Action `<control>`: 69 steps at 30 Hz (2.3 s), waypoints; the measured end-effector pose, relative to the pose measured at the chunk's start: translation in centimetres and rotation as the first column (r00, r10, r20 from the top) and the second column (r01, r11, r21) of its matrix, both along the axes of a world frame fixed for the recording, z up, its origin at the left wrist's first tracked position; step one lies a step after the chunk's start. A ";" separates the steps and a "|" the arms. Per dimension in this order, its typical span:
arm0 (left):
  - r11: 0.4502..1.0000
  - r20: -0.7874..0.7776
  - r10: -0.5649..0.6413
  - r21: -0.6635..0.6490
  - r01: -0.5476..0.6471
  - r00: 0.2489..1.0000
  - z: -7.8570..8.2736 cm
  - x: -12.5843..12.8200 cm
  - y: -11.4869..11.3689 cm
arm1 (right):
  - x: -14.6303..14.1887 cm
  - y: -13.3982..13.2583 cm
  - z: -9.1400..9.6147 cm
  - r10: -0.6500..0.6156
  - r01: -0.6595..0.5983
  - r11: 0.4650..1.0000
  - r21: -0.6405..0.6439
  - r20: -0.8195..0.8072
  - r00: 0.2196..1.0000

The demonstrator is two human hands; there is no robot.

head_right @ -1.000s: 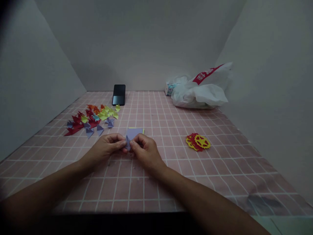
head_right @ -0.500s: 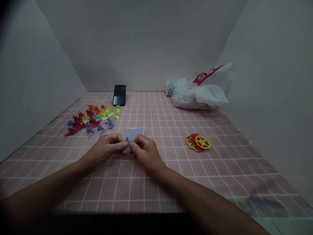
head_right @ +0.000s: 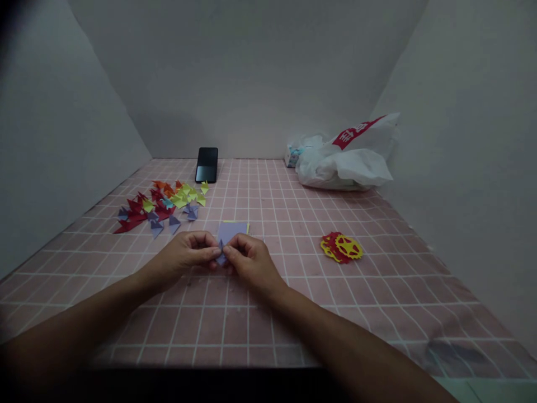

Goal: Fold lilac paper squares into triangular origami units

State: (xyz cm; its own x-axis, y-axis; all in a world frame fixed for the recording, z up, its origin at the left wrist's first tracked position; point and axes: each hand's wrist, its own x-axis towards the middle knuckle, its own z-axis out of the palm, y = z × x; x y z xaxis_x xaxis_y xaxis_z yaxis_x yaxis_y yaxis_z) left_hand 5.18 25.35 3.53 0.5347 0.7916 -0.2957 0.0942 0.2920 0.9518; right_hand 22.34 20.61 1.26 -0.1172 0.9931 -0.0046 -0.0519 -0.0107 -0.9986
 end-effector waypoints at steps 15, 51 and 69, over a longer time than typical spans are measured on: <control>0.995 0.030 -0.074 -0.060 0.075 0.997 -0.5 -0.2 0.4 | 0.1 0.1 0.1 0.066 -0.067 0.998 -0.015 -0.090 0.994; 0.993 0.024 -0.053 -0.107 0.055 0.998 -0.2 -0.3 0.5 | 0.2 0.2 -0.3 0.124 -0.129 0.987 -0.094 -0.053 0.991; 0.991 0.052 -0.006 -0.133 0.013 0.999 -0.6 -0.2 0.3 | -0.3 -0.3 0.1 0.013 -0.009 0.999 -0.050 0.080 0.997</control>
State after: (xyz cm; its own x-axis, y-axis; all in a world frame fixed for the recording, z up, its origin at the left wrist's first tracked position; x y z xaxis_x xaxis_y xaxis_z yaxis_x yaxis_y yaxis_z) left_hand 4.94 25.66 2.95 0.5593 0.7416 -0.3704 0.0497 0.4160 0.9080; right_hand 22.09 20.32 1.31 -0.1259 0.9900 -0.0636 0.0290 -0.0604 -0.9978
